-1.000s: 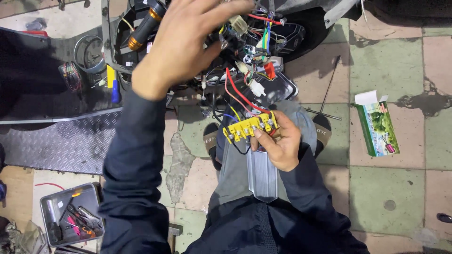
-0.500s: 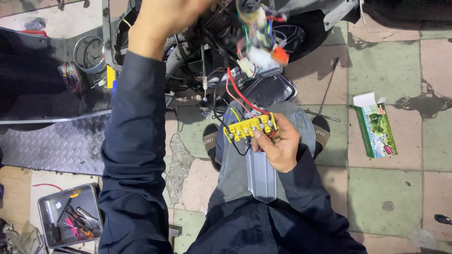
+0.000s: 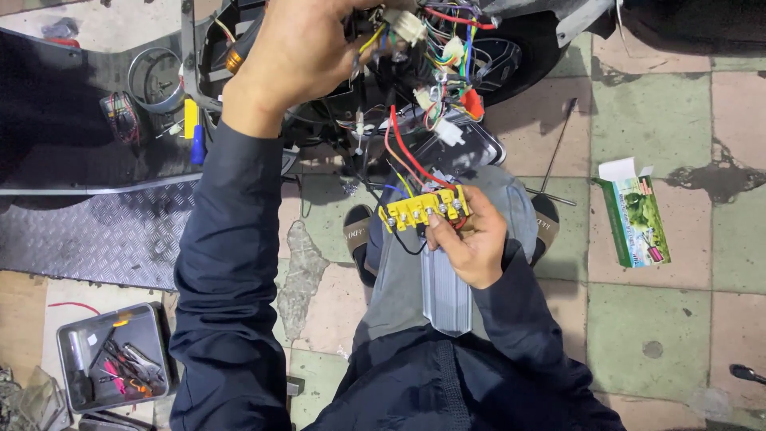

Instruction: Connecting and securing electrical wires to a terminal block on a motorcycle using a screwdriver.

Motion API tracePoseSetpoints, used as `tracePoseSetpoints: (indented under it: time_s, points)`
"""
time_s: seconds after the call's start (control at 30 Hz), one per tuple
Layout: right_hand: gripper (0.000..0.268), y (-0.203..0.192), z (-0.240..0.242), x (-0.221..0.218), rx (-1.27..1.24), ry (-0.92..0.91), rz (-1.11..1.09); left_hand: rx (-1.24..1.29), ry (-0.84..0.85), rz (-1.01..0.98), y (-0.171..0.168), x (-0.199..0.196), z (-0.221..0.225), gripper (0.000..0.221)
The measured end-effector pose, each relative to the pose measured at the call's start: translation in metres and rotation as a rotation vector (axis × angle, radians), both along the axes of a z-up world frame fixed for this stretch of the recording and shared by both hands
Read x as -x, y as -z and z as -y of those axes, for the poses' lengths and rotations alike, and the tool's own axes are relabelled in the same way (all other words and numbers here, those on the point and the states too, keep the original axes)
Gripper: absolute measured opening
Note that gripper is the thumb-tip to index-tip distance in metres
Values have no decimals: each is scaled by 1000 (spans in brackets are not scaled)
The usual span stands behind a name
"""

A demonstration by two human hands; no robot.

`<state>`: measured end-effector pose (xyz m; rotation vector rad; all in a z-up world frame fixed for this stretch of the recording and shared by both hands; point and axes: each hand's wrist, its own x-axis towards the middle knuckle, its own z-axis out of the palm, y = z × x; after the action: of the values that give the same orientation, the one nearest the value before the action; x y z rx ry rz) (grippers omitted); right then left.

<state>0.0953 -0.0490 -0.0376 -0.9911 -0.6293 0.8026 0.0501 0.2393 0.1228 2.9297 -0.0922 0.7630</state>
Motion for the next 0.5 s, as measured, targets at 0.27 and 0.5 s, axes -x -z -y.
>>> tracePoseSetpoints:
  time_s: [0.27, 0.5]
  points:
    - [39, 0, 1, -13, -78, -15, -92, 97, -12, 148, -4, 9, 25, 33]
    - [55, 1, 8, -48, 5, -3, -1, 415, -246, 276, -24, 33, 78, 19]
